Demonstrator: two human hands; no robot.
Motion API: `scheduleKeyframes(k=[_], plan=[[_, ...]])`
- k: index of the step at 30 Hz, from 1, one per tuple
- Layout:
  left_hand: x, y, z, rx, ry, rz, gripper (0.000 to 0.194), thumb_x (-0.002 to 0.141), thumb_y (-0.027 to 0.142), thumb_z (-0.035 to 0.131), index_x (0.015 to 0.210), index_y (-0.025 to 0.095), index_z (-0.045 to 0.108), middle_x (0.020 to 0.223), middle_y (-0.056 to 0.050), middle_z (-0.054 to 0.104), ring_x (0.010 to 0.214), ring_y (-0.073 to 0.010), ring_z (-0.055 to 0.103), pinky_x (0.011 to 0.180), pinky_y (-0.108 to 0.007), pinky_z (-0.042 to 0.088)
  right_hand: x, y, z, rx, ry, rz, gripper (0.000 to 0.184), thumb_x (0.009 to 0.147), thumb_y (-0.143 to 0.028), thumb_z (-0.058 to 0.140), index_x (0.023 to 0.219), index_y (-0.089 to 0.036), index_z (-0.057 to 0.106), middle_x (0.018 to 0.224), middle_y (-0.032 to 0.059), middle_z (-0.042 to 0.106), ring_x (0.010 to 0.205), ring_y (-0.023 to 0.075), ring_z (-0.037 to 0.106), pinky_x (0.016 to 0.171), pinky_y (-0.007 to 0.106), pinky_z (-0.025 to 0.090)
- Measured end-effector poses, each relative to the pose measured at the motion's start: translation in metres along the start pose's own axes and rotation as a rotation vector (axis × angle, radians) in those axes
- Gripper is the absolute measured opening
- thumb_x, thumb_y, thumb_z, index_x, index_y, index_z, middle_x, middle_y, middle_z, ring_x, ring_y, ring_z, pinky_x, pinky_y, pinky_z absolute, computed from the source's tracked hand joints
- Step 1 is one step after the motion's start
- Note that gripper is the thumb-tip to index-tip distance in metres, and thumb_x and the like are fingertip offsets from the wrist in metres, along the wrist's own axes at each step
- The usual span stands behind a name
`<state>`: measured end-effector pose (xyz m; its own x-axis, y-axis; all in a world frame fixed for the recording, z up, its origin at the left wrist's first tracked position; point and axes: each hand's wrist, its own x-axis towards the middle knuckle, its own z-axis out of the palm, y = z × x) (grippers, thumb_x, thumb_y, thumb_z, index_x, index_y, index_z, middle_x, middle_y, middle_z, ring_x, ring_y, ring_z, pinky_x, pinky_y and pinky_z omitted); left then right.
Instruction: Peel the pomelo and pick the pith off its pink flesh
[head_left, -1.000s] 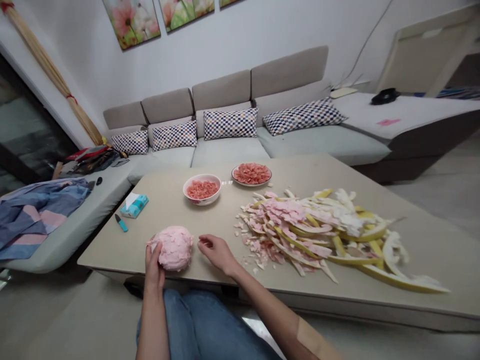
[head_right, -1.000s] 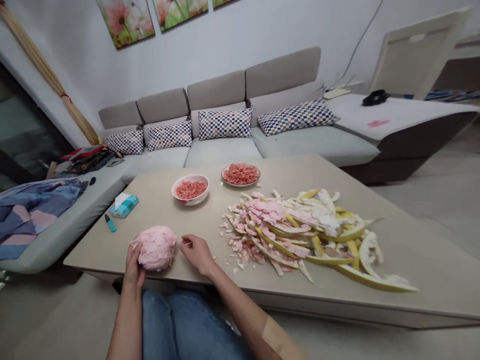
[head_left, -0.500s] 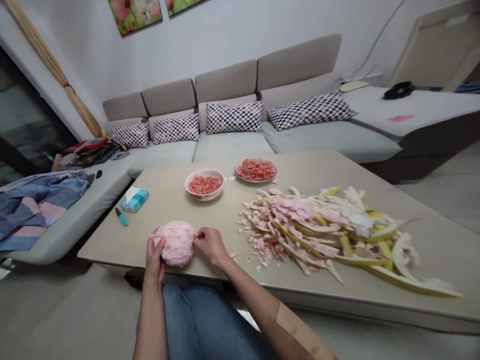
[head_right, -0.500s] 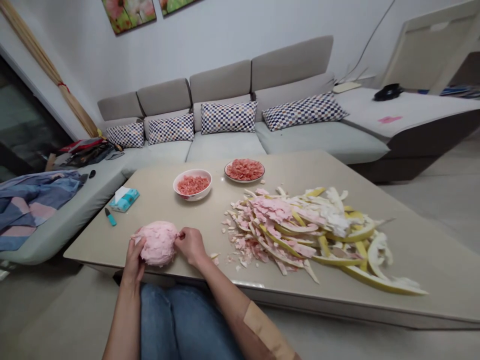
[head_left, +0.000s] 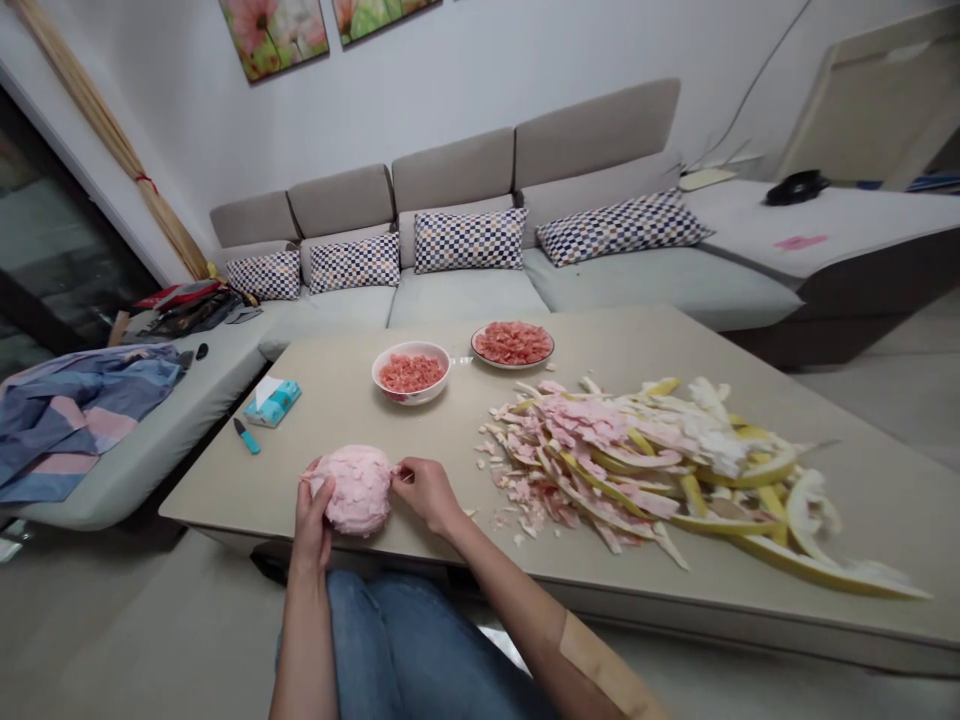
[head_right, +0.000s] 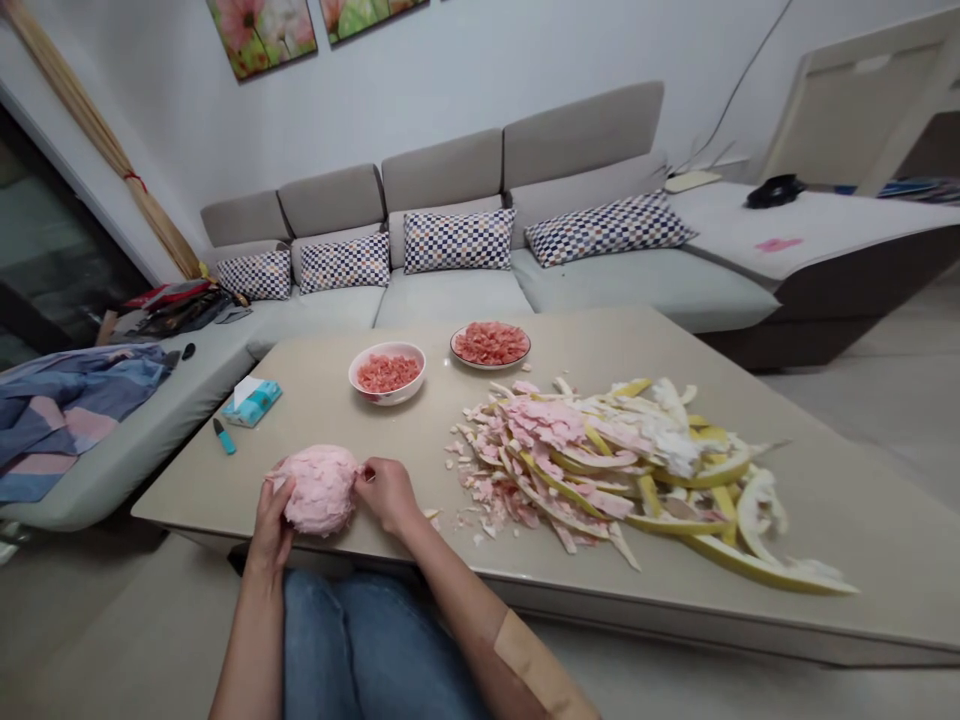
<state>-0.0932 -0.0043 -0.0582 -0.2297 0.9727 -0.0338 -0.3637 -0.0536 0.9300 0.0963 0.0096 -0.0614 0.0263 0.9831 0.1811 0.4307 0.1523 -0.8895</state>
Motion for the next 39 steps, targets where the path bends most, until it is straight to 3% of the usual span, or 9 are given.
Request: scheduleKeyframes(k=[7, 12, 17, 21, 25, 28, 33, 36, 39], plan=[[0.001, -0.001, -0.001, -0.002, 0.007, 0.009, 0.066, 0.069, 0.041, 0.08, 0.127, 0.023, 0.054, 0.125, -0.01, 0.063, 0.118, -0.0245, 0.059, 0.1, -0.037, 0.047, 0.012, 0.012, 0.013, 0.139, -0.013, 0.194, 0.014, 0.074, -0.016, 0.058, 0.068, -0.014, 0.07, 0.063, 0.0042, 0.072, 0.057, 0.014, 0.064, 0.052, 0.019, 0.043], [0.001, 0.0, -0.001, -0.023, 0.015, -0.005, 0.065, 0.067, 0.041, 0.08, 0.125, 0.023, 0.056, 0.123, -0.01, 0.064, 0.118, -0.0254, 0.059, 0.1, -0.038, 0.048, 0.021, 0.021, -0.003, 0.178, 0.012, 0.239, 0.026, 0.083, -0.023, 0.051, 0.067, -0.013, 0.068, 0.061, 0.0067, 0.071, 0.054, 0.0147, 0.065, 0.051, 0.02, 0.047], [0.001, 0.0, -0.001, -0.036, 0.043, 0.006, 0.064, 0.065, 0.041, 0.082, 0.121, 0.022, 0.058, 0.115, -0.007, 0.067, 0.113, -0.024, 0.062, 0.098, -0.037, 0.049, 0.018, 0.022, -0.063, 0.075, 0.104, 0.12, 0.025, 0.085, -0.023, 0.05, 0.091, -0.015, 0.073, 0.079, 0.0074, 0.074, 0.067, 0.0163, 0.067, 0.067, 0.025, 0.051], [0.002, -0.002, 0.0, -0.055, 0.051, 0.004, 0.063, 0.065, 0.04, 0.082, 0.121, 0.023, 0.059, 0.117, -0.007, 0.067, 0.111, -0.0222, 0.063, 0.098, -0.035, 0.049, 0.006, 0.018, -0.136, -0.431, 0.376, -0.222, 0.035, 0.086, -0.017, 0.045, 0.108, -0.015, 0.072, 0.098, 0.0137, 0.069, 0.089, 0.0236, 0.064, 0.085, 0.036, 0.049], [0.002, -0.004, 0.0, -0.053, 0.058, 0.013, 0.063, 0.067, 0.04, 0.081, 0.123, 0.024, 0.058, 0.12, -0.008, 0.066, 0.112, -0.0222, 0.062, 0.099, -0.036, 0.048, -0.005, 0.013, -0.179, -0.723, 0.638, -0.269, 0.038, 0.082, -0.012, 0.05, 0.114, -0.012, 0.068, 0.112, 0.0202, 0.063, 0.104, 0.0318, 0.056, 0.092, 0.048, 0.045], [0.004, -0.005, 0.0, -0.045, 0.071, 0.023, 0.06, 0.069, 0.041, 0.08, 0.123, 0.024, 0.058, 0.122, -0.008, 0.065, 0.113, -0.0223, 0.062, 0.098, -0.036, 0.049, -0.014, 0.012, -0.158, -0.617, 0.58, -0.311, 0.036, 0.083, -0.016, 0.051, 0.116, -0.014, 0.067, 0.12, 0.0189, 0.061, 0.112, 0.0316, 0.054, 0.098, 0.05, 0.042], [0.006, -0.006, -0.002, -0.032, 0.069, 0.028, 0.057, 0.071, 0.042, 0.078, 0.121, 0.024, 0.058, 0.123, -0.008, 0.065, 0.114, -0.0221, 0.062, 0.096, -0.035, 0.05, -0.016, 0.013, -0.06, -0.087, -0.035, -0.196, 0.031, 0.086, -0.026, 0.057, 0.114, -0.018, 0.07, 0.108, 0.0108, 0.072, 0.095, 0.0206, 0.067, 0.089, 0.034, 0.052], [0.005, -0.005, -0.002, -0.03, 0.067, 0.027, 0.056, 0.071, 0.042, 0.078, 0.12, 0.023, 0.059, 0.122, -0.008, 0.066, 0.114, -0.0222, 0.062, 0.097, -0.035, 0.05, -0.006, 0.011, -0.018, 0.09, -0.098, -0.013, 0.031, 0.084, -0.028, 0.061, 0.11, -0.015, 0.072, 0.104, 0.0109, 0.074, 0.086, 0.0196, 0.07, 0.083, 0.031, 0.054], [0.005, -0.005, -0.002, -0.02, 0.064, 0.033, 0.055, 0.071, 0.043, 0.077, 0.12, 0.023, 0.059, 0.121, -0.008, 0.067, 0.115, -0.0227, 0.061, 0.098, -0.036, 0.049, 0.006, 0.009, -0.002, 0.206, -0.146, 0.052, 0.026, 0.083, -0.026, 0.061, 0.103, -0.015, 0.075, 0.098, 0.0078, 0.076, 0.075, 0.0171, 0.07, 0.072, 0.027, 0.054]])
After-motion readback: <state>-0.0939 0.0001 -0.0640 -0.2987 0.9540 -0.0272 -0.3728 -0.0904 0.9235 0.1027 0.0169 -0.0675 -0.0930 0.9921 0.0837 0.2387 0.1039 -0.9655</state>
